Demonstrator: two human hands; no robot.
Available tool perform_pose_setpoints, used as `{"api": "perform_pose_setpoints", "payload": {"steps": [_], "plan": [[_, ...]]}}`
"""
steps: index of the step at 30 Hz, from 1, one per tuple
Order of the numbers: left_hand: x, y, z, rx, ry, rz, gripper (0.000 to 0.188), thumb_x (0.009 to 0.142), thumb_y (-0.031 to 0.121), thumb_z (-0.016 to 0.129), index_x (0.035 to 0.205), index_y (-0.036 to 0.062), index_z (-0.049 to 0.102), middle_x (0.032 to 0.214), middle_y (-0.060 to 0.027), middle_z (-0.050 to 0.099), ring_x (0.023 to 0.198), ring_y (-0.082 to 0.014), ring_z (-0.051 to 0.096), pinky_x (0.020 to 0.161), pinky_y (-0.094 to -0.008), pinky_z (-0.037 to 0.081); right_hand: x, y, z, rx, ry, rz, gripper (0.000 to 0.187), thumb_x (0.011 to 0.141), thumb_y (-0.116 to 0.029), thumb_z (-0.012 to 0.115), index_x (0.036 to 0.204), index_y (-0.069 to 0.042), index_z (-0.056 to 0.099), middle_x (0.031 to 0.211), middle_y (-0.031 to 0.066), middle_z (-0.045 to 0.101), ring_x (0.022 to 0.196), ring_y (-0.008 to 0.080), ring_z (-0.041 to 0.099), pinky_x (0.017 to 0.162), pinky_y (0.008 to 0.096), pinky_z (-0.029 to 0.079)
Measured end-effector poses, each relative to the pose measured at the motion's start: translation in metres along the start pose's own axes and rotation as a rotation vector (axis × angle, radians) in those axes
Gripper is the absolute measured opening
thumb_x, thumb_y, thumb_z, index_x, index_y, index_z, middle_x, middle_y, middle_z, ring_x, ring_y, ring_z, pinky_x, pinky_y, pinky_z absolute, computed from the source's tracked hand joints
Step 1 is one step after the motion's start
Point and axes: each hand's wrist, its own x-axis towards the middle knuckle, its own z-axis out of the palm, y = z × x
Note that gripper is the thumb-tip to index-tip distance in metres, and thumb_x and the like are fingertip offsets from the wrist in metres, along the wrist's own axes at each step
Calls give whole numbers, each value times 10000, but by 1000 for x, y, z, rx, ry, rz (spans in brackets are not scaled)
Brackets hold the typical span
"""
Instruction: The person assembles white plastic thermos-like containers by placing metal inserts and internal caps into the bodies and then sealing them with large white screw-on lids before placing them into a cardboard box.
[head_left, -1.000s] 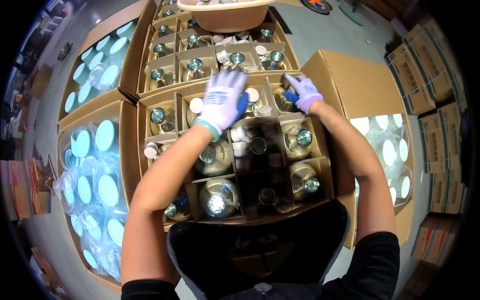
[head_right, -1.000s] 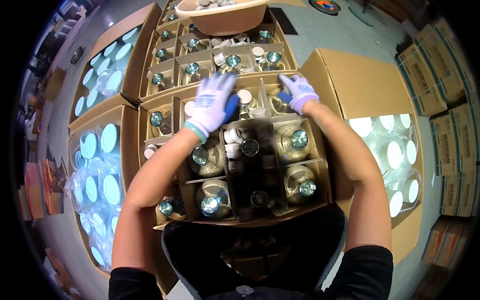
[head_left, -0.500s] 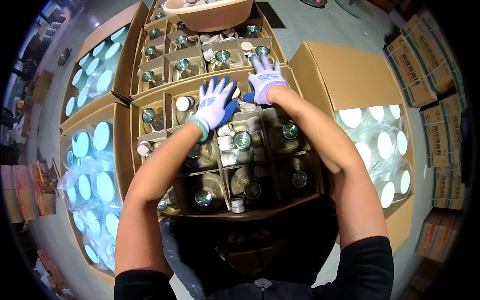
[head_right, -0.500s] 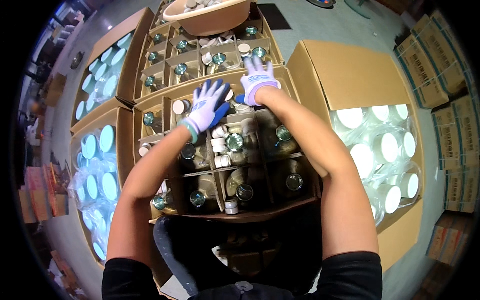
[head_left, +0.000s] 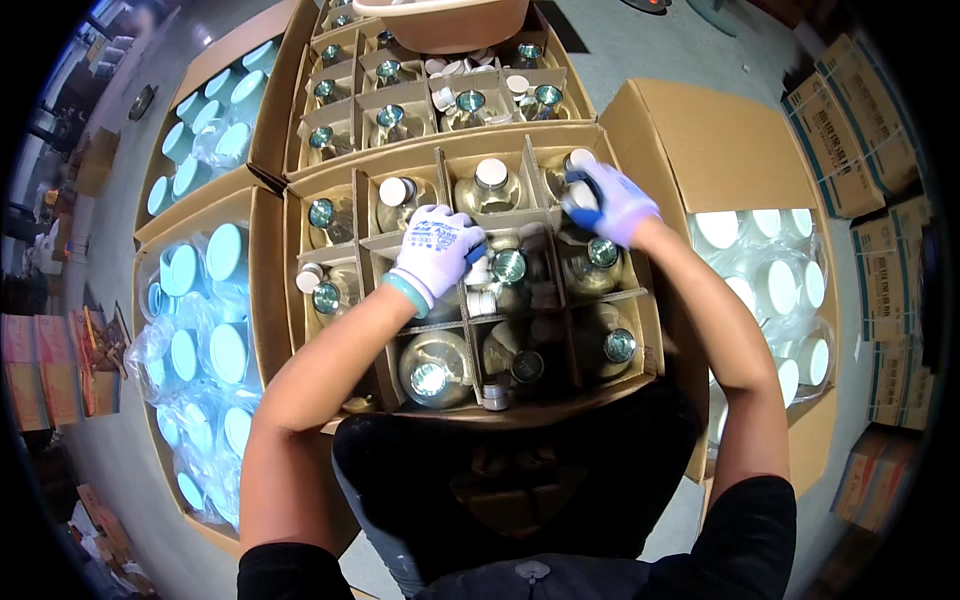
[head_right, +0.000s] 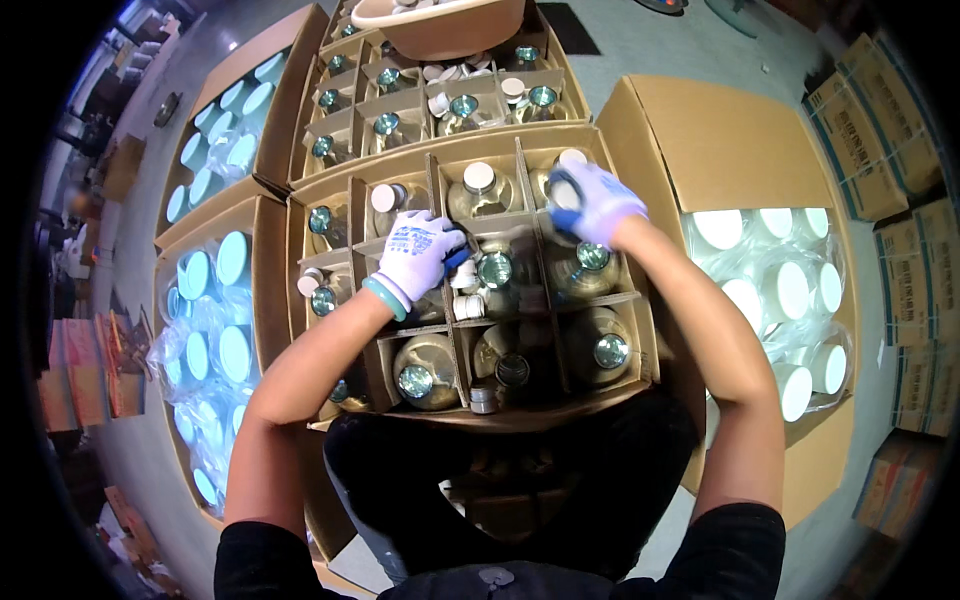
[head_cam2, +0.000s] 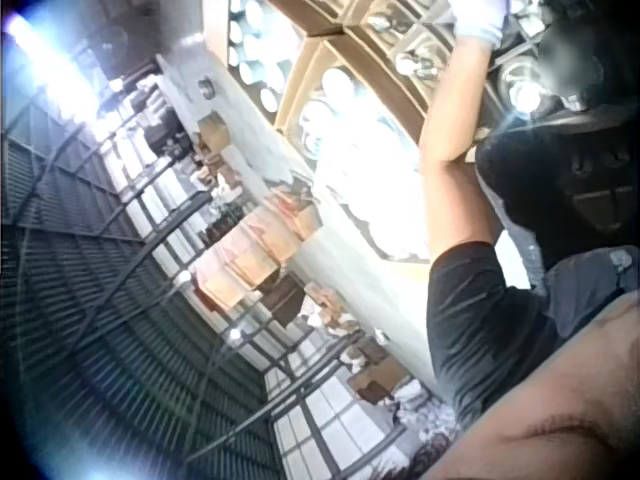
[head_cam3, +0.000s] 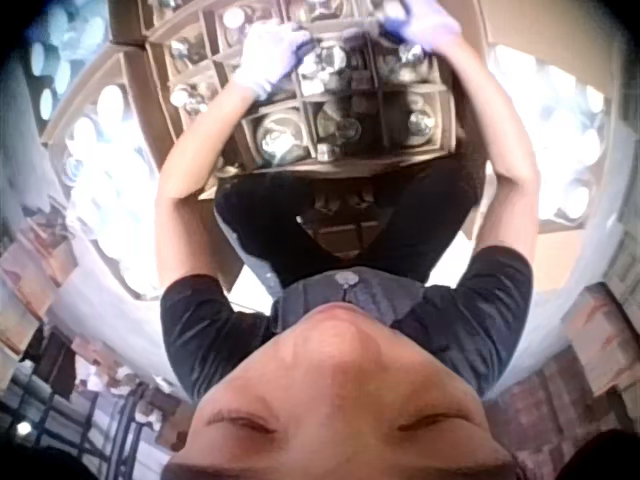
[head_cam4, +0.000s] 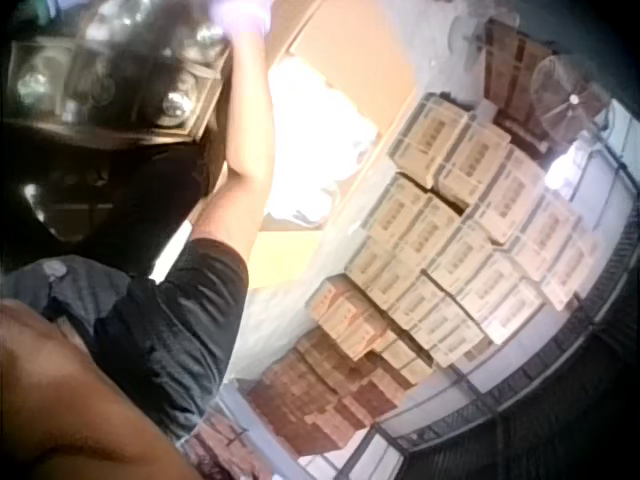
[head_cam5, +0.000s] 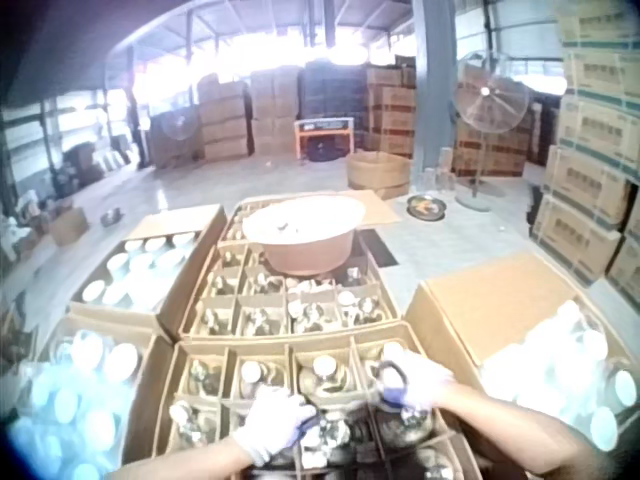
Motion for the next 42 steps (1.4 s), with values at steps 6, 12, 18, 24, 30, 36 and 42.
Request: {"api": "perform_pose_setpoints", "payload": {"steps": [6,12,18,24,30,36,42], "plan": [[30,22,-4,346,-255,117,361,919,223,552,1259,273,661,1077,-26,662,1048,-226,607,894,-397,406,-70,15,14,-403,-108,-40,537,867,-363,596,1363,-178,505,1263,184,544,1194,360,512,955,475,423],[73,47,14,762,-849,126,476,878,409,615,1296,183,647,1273,-20,664,1164,-283,613,958,-569,372,-62,-14,16,-462,-52,-131,548,866,-381,614,1353,-157,501,1390,203,459,1300,383,424,1064,509,340],[67,40,6,708,-622,213,349,907,263,581,1241,199,659,1211,-47,656,1163,-277,590,938,-547,392,-3,-52,40,-616,-199,-437,337,812,-248,649,1135,-152,669,1428,160,462,1362,356,401,1102,525,321],[-5,-22,-22,-225,52,48,276,806,145,668,1065,86,595,1021,-161,645,987,-336,636,865,-443,487,16,-53,67,-556,28,-478,221,803,-132,622,1018,-99,654,1390,173,501,1351,360,420,1118,485,326],[-88,-147,-39,-215,313,-507,469,738,184,777,1131,43,564,1046,-212,633,989,-399,628,856,-447,506,-6,-66,66,-202,-275,-339,523,818,-125,603,1324,-157,475,1050,131,601,1057,335,578,995,398,412],[-90,-187,-44,84,179,-467,410,782,169,723,1191,162,685,1127,-194,608,1037,-379,587,896,-430,506,-34,-74,101,-660,-199,-381,776,843,-317,617,1539,-188,300,1515,160,349,1387,343,324,1126,543,269],[-58,-199,-15,153,100,-526,458,951,350,566,1333,98,571,1177,-258,569,1040,-439,565,929,-473,477,-12,-85,82,-317,-416,-236,884,720,-245,761,1505,-163,362,1558,125,320,1447,349,274,1156,571,219]]}}
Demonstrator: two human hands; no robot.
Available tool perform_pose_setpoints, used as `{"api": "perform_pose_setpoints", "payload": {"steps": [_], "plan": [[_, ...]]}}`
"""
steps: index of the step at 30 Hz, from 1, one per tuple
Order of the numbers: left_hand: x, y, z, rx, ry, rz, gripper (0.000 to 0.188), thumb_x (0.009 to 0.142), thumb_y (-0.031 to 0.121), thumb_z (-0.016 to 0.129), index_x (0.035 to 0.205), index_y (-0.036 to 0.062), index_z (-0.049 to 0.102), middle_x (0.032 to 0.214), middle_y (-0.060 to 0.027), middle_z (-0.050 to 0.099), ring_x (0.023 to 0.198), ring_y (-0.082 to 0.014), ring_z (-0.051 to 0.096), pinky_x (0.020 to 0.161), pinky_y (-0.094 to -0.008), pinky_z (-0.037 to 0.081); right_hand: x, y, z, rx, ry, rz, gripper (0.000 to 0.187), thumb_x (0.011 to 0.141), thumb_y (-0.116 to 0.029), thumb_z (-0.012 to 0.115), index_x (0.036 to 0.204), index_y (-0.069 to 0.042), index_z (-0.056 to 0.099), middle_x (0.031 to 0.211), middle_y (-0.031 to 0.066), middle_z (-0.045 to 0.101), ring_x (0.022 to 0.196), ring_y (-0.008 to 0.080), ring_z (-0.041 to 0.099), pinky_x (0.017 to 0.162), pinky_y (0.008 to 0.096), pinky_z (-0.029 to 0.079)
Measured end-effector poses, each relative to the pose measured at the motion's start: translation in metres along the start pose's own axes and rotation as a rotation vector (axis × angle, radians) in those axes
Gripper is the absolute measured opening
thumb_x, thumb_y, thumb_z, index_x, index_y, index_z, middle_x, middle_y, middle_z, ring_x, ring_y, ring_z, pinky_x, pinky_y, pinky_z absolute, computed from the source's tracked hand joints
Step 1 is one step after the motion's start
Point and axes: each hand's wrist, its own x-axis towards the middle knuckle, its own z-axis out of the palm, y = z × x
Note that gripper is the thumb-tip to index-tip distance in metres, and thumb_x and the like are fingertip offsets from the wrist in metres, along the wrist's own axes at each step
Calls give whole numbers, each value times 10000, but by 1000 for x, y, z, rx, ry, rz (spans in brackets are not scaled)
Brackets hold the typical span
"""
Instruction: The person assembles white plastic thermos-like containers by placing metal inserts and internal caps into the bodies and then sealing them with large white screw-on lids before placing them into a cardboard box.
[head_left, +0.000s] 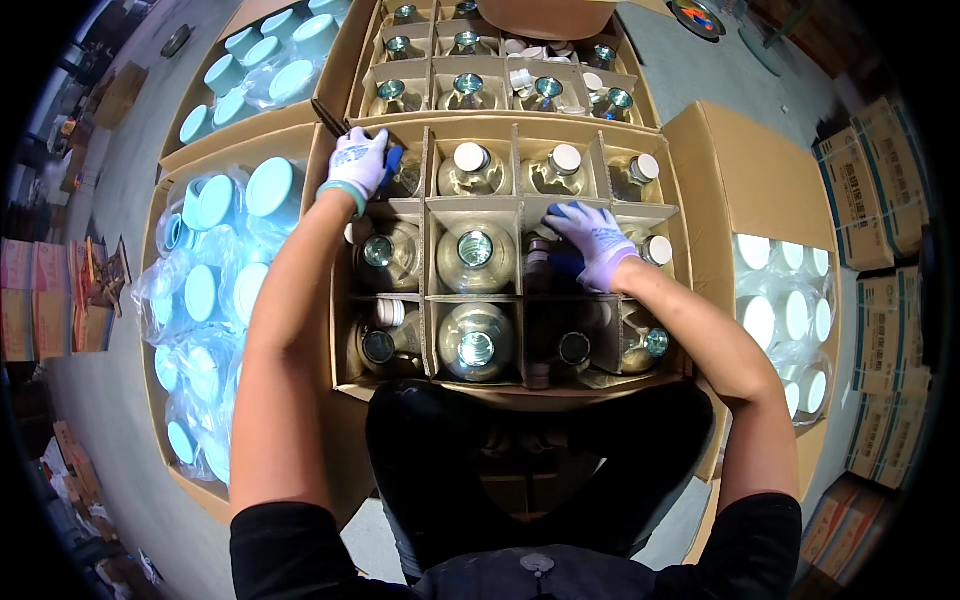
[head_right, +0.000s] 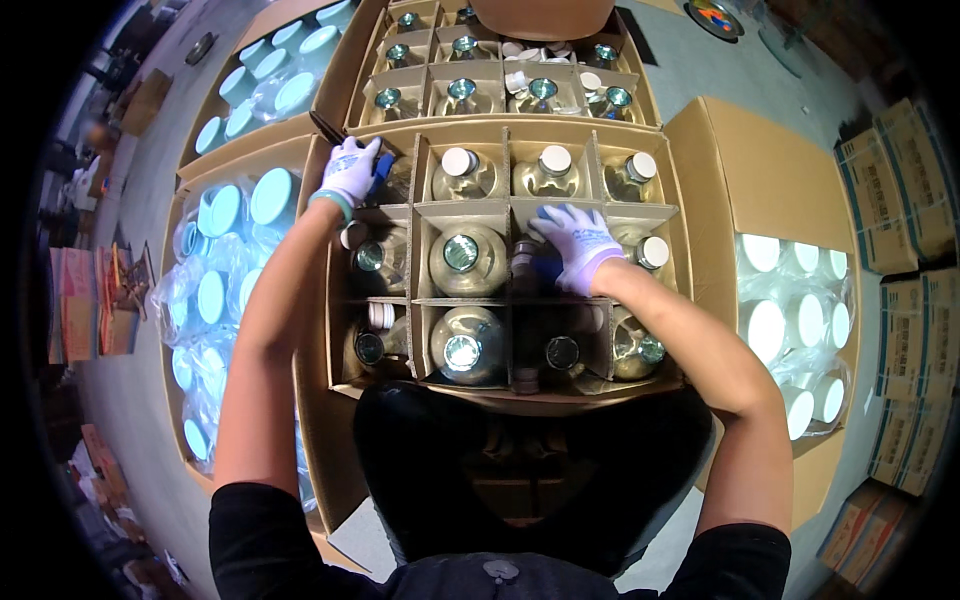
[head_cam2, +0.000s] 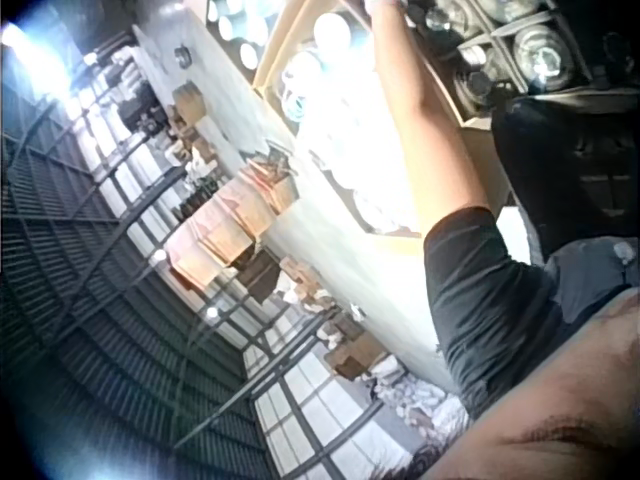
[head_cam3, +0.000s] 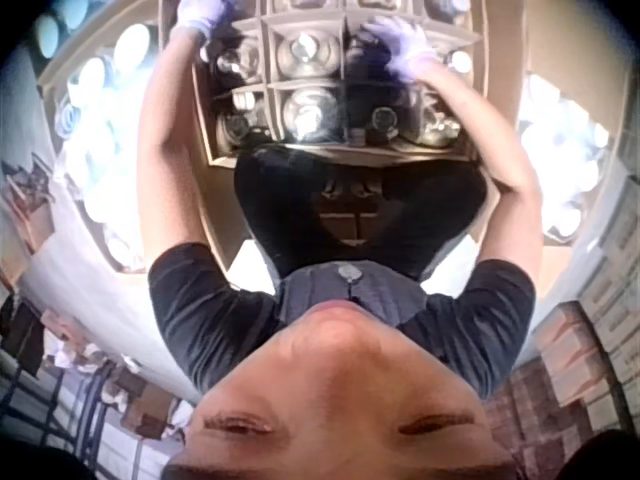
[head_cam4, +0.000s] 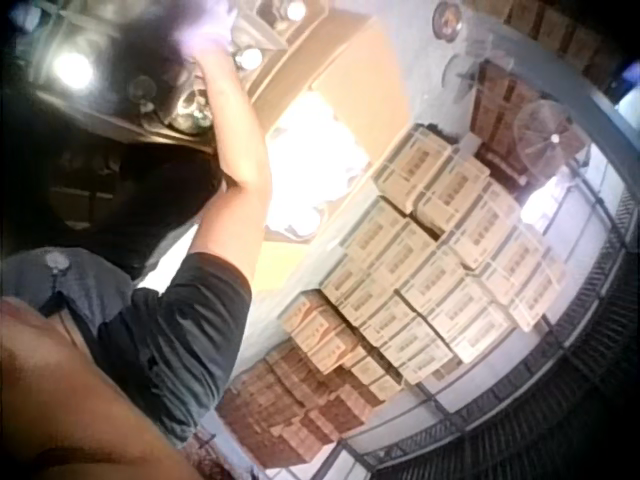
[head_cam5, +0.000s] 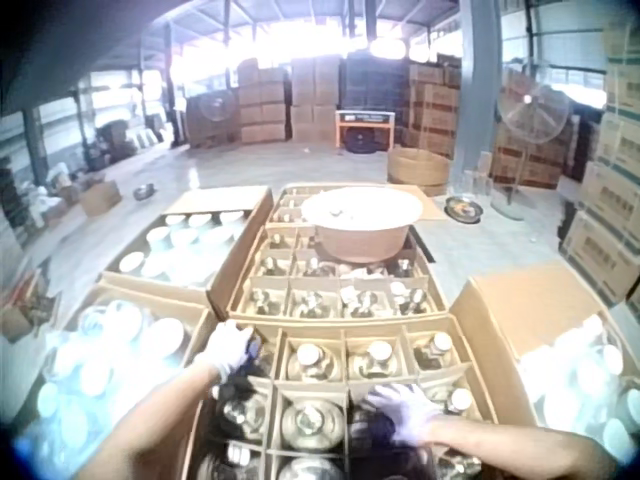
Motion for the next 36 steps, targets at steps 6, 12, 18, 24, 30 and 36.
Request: {"api": "perform_pose_setpoints", "payload": {"steps": [6,12,18,24,30,36], "plan": [[11,22,39,-95,97,-147,666,945,486,533,1360,-31,471,1245,-256,552,1096,-437,557,971,-474,457,12,-33,-3,-79,-53,7,605,749,-261,731,1309,-143,533,1239,110,601,1271,322,478,1143,562,231],[-43,-15,-11,-271,281,52,300,859,163,626,1132,46,584,1101,-180,623,1053,-400,563,944,-476,449,44,-46,-4,558,293,-125,442,721,-199,758,1095,-83,552,881,115,647,820,331,653,823,390,517],[-110,-11,-44,377,-295,327,317,876,165,569,1182,172,646,1090,-79,641,1065,-272,596,852,-410,466,72,-111,39,-114,373,-196,684,836,-450,626,1426,-160,440,1219,142,535,1234,367,472,1066,591,286],[-111,-11,-17,511,-268,300,211,926,176,548,1098,159,668,1067,-78,627,1039,-260,595,835,-404,439,71,-112,41,3,473,-130,659,846,-504,612,1370,-132,468,1308,180,507,1239,386,471,1064,590,300],[-132,-5,-68,-55,-258,171,430,881,313,622,1228,61,593,1056,-172,643,1028,-336,622,887,-438,493,-13,-11,-11,206,379,-5,456,752,-225,716,1186,-126,617,1353,165,527,1290,357,471,1070,495,373],[-136,4,-11,102,-103,152,597,945,295,550,1414,-41,398,1271,-222,539,1071,-369,588,906,-455,482,-4,-61,-22,-277,-257,72,468,788,-227,645,1256,-223,665,1621,138,175,1500,406,116,1183,597,149]]}}
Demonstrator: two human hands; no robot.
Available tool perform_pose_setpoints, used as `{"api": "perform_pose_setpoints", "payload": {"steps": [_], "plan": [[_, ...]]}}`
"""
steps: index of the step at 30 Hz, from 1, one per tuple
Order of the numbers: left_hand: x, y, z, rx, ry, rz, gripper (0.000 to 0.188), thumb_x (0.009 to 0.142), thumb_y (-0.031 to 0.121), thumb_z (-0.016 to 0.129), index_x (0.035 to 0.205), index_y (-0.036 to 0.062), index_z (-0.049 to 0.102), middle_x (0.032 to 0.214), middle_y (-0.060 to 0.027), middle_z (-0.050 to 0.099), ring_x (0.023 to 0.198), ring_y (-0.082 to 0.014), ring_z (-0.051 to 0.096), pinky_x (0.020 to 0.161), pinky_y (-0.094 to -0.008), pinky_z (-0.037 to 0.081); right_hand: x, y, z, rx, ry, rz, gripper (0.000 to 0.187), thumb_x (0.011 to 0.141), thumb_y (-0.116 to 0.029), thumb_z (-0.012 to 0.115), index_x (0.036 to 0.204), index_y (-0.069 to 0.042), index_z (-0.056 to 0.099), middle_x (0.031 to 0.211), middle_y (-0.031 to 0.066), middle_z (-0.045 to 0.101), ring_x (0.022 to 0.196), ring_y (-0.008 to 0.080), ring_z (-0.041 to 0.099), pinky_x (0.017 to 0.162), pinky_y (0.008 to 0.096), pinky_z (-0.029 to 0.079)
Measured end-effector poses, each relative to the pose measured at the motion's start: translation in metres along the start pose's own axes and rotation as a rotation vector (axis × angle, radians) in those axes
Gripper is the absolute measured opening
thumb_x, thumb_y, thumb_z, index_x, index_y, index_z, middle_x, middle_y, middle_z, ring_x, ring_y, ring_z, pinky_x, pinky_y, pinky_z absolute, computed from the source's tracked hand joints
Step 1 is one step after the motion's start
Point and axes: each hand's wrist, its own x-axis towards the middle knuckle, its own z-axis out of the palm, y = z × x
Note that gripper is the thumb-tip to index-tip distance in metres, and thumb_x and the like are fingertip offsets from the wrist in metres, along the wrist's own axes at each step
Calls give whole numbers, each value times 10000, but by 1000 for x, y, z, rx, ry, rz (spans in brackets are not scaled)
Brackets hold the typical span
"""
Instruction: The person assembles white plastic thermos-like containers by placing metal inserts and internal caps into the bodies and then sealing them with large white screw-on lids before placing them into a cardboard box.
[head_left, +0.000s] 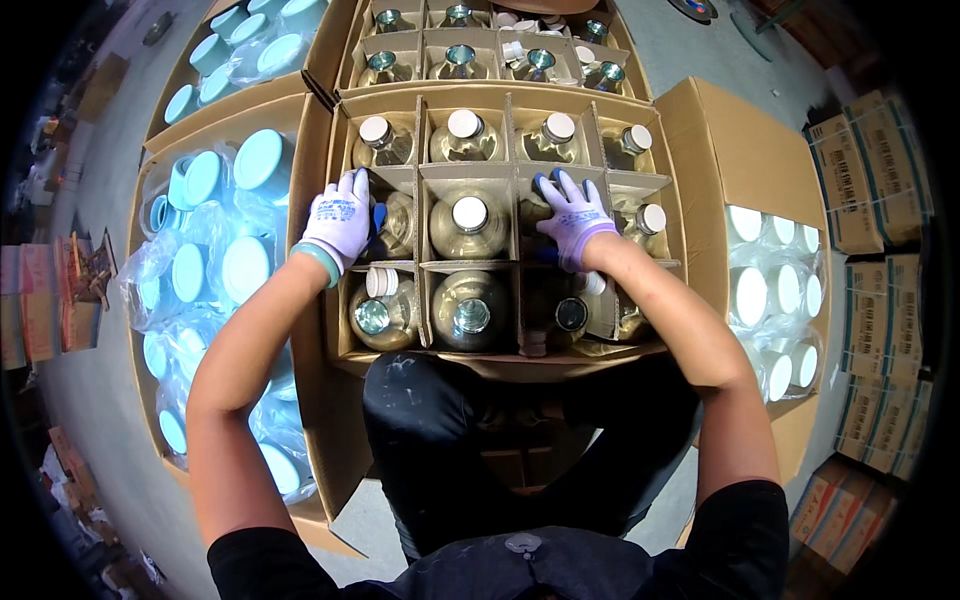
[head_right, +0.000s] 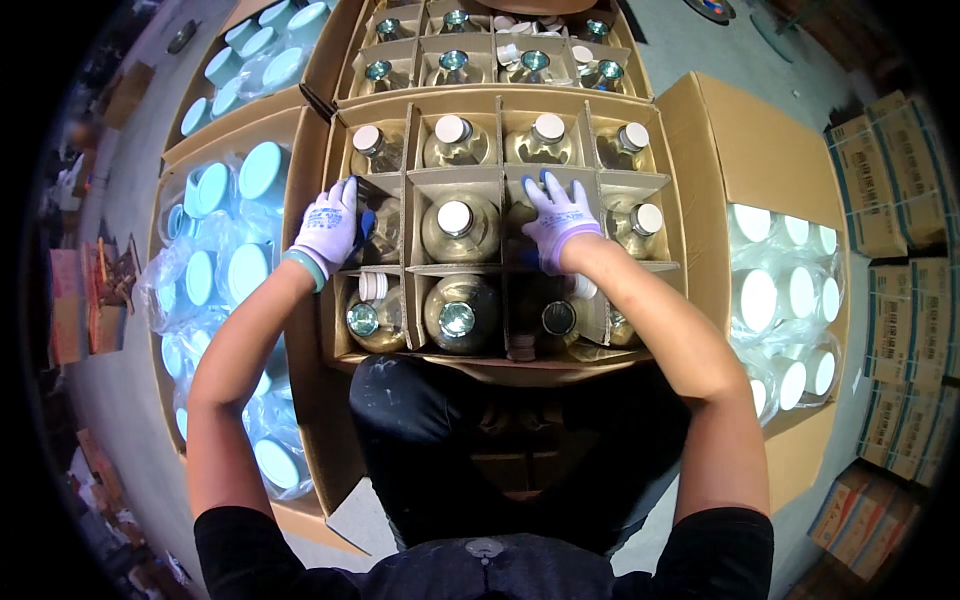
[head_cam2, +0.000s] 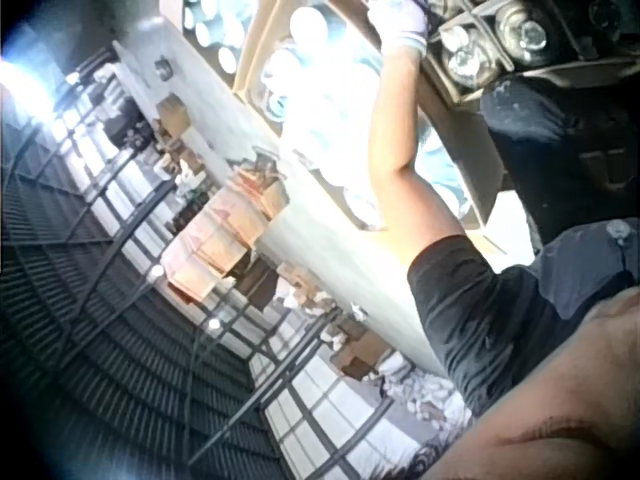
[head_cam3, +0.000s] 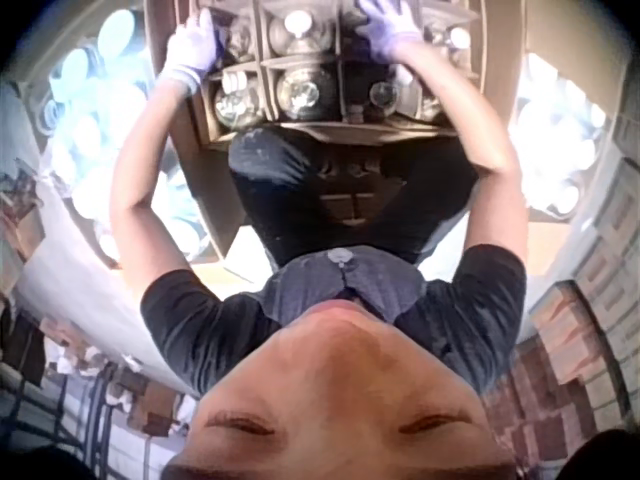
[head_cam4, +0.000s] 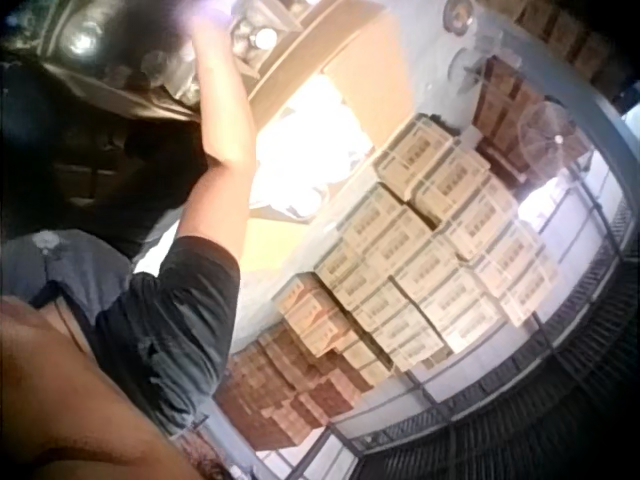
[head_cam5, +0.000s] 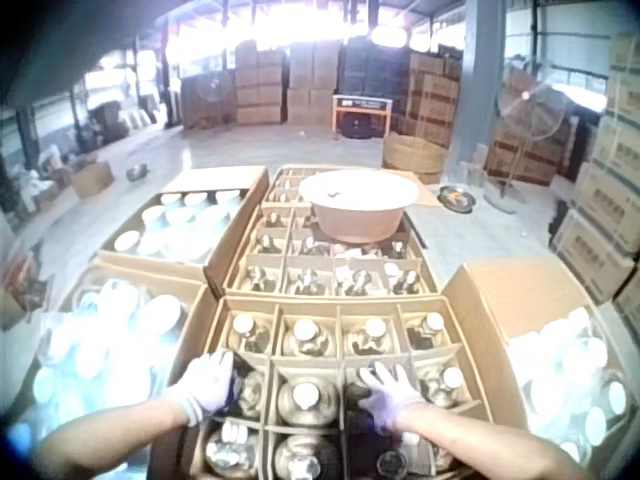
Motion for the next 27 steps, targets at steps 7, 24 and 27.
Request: {"api": "perform_pose_setpoints", "payload": {"steps": [7,24,27], "plan": [[-12,14,4,-227,-80,29,597,954,265,531,1455,-7,352,1381,-285,463,1139,-445,559,1011,-483,439,18,-12,4,-51,13,9,433,796,-242,629,1223,-178,666,1564,136,314,1473,407,207,1169,611,178],[-94,67,9,-291,-59,-516,694,823,612,656,1115,-7,542,1012,-218,693,928,-389,663,864,-490,426,-93,-7,125,549,571,-323,611,738,-130,716,1311,-134,506,1309,167,578,1233,389,514,1092,526,318],[-91,66,11,-353,-40,-553,648,808,557,705,1084,-4,536,978,-207,706,893,-387,675,857,-479,429,-98,-15,123,423,504,-244,675,766,-165,670,1409,-192,464,1421,169,494,1326,402,444,1141,581,228]]}}
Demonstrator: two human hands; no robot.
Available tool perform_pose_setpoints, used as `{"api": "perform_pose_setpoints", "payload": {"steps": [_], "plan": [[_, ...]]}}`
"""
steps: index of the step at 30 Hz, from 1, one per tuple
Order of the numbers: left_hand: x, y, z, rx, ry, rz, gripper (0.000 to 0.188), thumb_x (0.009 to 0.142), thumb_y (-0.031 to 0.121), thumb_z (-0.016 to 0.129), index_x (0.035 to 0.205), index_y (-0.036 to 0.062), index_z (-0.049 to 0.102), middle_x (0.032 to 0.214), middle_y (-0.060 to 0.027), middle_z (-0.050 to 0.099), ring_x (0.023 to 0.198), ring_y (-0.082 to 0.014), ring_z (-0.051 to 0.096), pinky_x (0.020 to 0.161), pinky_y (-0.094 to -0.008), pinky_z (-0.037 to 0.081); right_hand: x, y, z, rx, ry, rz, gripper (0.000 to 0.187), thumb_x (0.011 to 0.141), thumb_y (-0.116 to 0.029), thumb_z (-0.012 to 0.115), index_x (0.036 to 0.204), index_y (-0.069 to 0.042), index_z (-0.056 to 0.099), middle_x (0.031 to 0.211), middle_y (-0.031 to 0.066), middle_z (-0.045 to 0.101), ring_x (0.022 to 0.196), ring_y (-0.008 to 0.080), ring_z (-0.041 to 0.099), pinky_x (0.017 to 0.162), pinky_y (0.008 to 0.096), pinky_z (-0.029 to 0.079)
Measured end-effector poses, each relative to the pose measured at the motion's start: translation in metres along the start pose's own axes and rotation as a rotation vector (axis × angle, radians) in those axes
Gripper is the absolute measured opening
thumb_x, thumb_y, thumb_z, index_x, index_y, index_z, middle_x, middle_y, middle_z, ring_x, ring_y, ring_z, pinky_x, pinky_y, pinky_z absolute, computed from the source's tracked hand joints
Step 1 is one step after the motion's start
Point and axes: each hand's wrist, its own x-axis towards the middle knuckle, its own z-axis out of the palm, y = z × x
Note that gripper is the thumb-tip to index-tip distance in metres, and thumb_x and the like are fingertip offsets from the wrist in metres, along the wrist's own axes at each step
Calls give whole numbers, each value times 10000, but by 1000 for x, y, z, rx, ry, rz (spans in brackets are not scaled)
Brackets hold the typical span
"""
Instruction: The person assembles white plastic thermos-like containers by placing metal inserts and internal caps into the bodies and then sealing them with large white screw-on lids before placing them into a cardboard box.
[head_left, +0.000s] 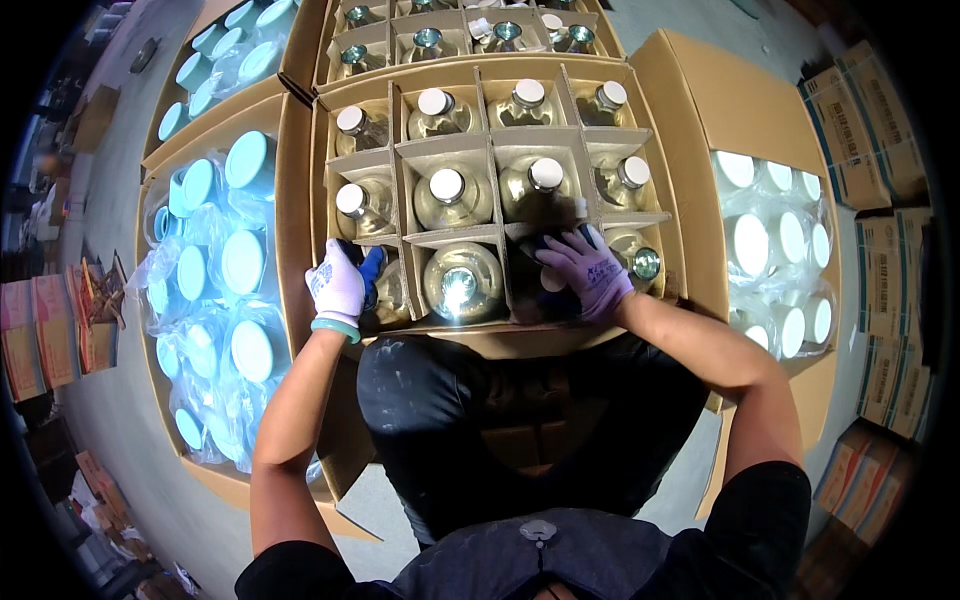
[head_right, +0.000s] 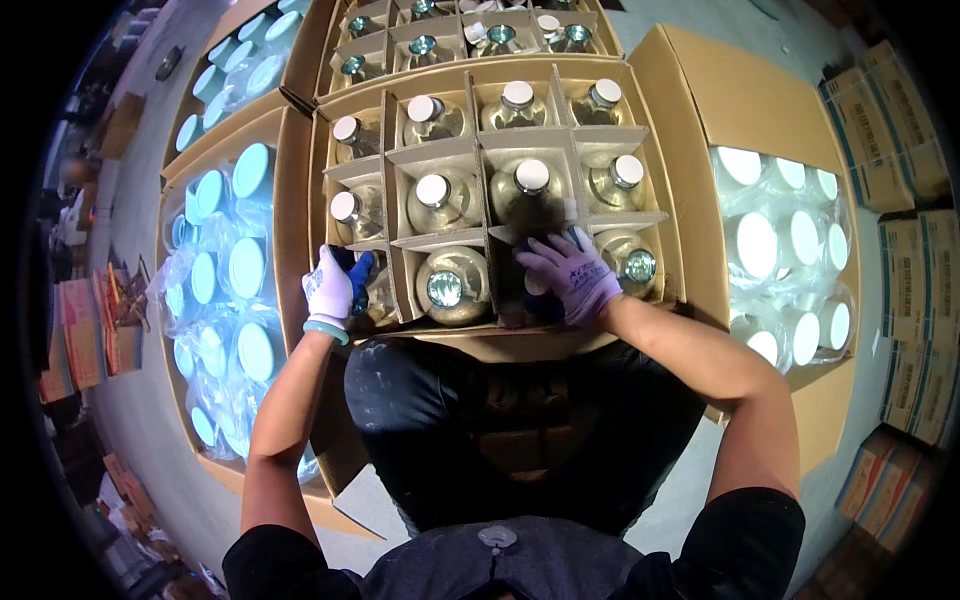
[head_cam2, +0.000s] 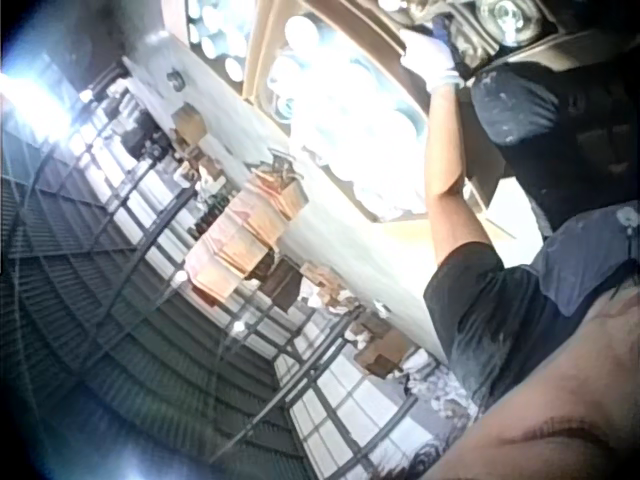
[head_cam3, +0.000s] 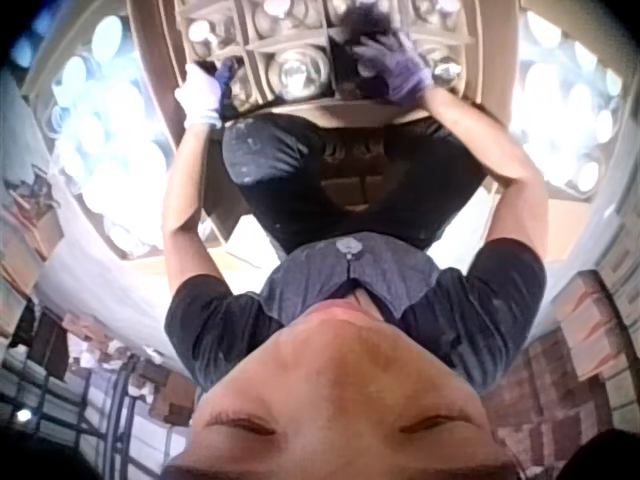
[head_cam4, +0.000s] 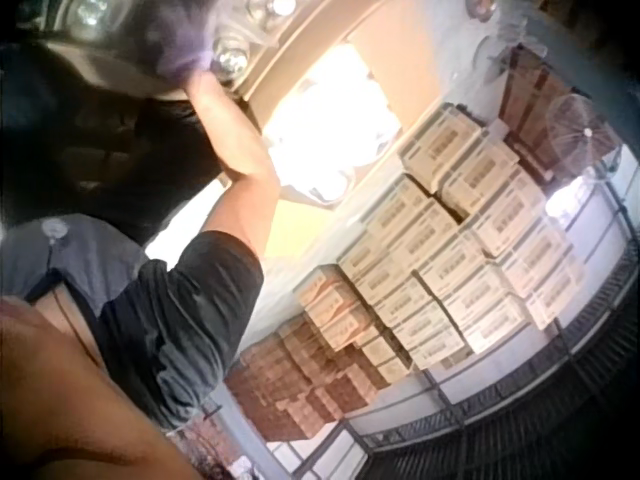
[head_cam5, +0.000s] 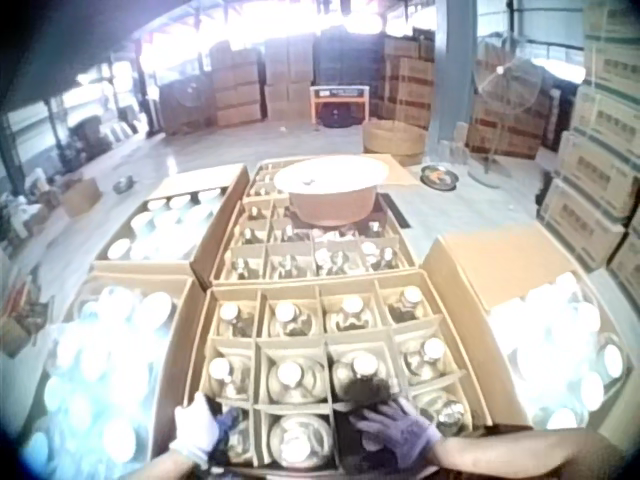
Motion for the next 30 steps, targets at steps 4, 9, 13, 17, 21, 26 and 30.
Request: {"api": "perform_pose_setpoints", "payload": {"steps": [4,9,13,17,21,26,30], "plan": [[-5,-4,-12,-439,-31,-61,492,784,408,785,994,37,538,869,-158,682,842,-377,660,761,-461,481,-1,1,-21,-308,-148,-43,755,781,-281,678,1483,-229,405,1474,185,435,1384,382,377,1117,656,211],[-34,-7,-27,-47,200,322,436,798,308,758,1055,32,540,993,-184,581,901,-389,609,754,-481,493,-9,3,-33,-400,-192,-20,735,804,-338,653,1490,-270,399,1465,201,431,1375,355,390,1115,679,199],[-50,-11,-10,75,157,380,368,874,256,679,1121,26,531,1034,-198,554,990,-397,564,813,-486,468,19,30,-38,-486,-113,-86,632,823,-451,645,1384,-178,536,1466,186,425,1339,393,408,1142,624,201],[-53,-17,16,-7,271,439,438,907,223,637,1253,-6,497,1172,-234,539,1080,-426,523,932,-495,428,66,31,-81,-505,-205,509,547,888,-530,571,1295,-170,635,1598,168,242,1477,410,182,1178,614,121],[-55,-34,24,79,246,484,671,906,323,639,1425,-25,396,1395,-272,451,1211,-447,468,1034,-498,389,94,50,-61,-349,-460,639,657,830,-468,582,1409,-158,545,1644,160,104,1508,425,30,1174,644,70],[-61,46,-39,165,286,625,556,875,367,657,1309,34,556,1295,-196,567,1122,-396,546,928,-471,451,35,62,-84,266,232,599,372,798,-404,729,967,-80,659,927,161,701,885,330,665,804,401,512],[-63,144,-39,-198,67,961,250,876,238,674,1067,78,696,1012,-122,698,919,-334,625,818,-422,489,-28,47,-105,286,109,589,339,821,-348,692,999,-73,600,925,177,682,937,360,653,811,438,503]]}}
